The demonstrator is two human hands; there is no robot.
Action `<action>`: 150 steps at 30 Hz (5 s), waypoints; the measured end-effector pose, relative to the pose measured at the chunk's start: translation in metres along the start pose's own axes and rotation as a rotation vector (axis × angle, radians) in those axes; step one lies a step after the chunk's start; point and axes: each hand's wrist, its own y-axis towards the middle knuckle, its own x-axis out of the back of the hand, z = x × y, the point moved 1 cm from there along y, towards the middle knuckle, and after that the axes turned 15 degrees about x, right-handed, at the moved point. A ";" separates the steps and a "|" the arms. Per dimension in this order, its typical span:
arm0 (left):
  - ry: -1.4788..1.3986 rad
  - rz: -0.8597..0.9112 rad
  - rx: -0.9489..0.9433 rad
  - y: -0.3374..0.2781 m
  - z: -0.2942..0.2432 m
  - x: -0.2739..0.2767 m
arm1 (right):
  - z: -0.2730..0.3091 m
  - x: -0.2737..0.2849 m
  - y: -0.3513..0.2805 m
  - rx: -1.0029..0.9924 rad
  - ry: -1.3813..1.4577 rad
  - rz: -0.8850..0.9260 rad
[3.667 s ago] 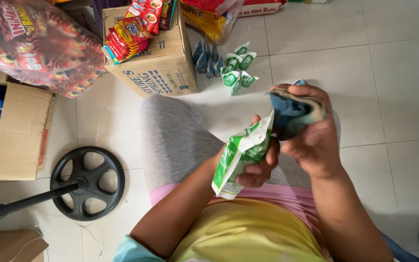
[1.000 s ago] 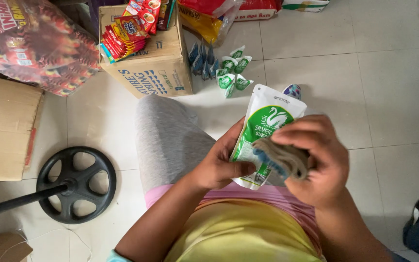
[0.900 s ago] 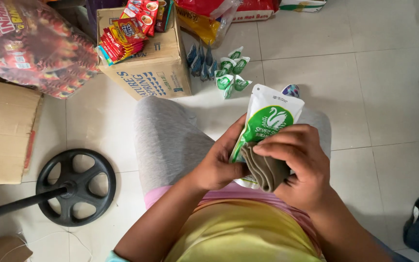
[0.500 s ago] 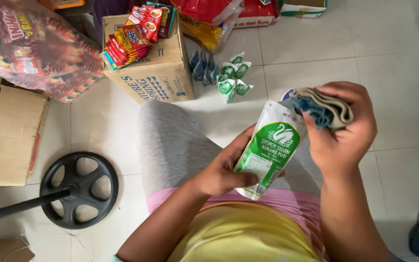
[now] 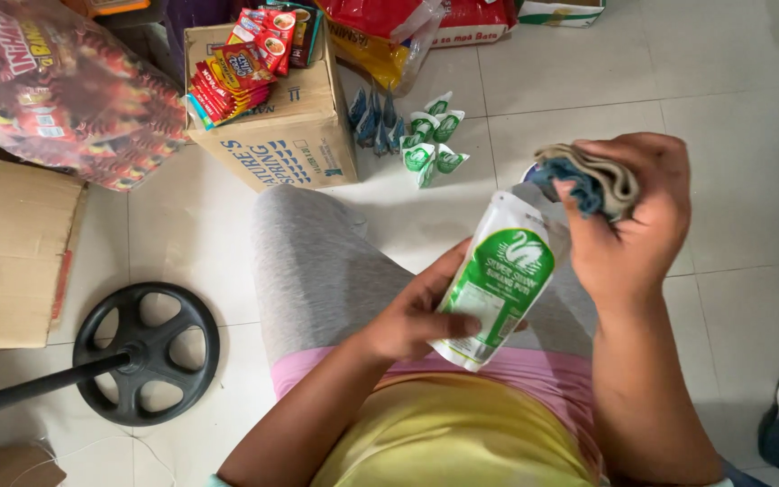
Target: The recorder is seen wiping dust and dirt off vinegar pouches using a cloth and then organizing them on a grocery store shelf.
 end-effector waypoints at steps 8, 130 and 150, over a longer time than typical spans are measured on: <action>-0.374 -0.027 -0.189 0.013 0.001 0.020 | 0.052 -0.003 -0.011 0.023 -0.061 -0.010; -0.495 -0.690 -0.251 0.034 -0.020 0.210 | -0.156 -0.232 -0.058 -0.737 0.670 0.320; 0.289 -1.011 -0.132 0.132 0.026 0.254 | -0.181 -0.178 -0.143 -1.117 0.903 0.003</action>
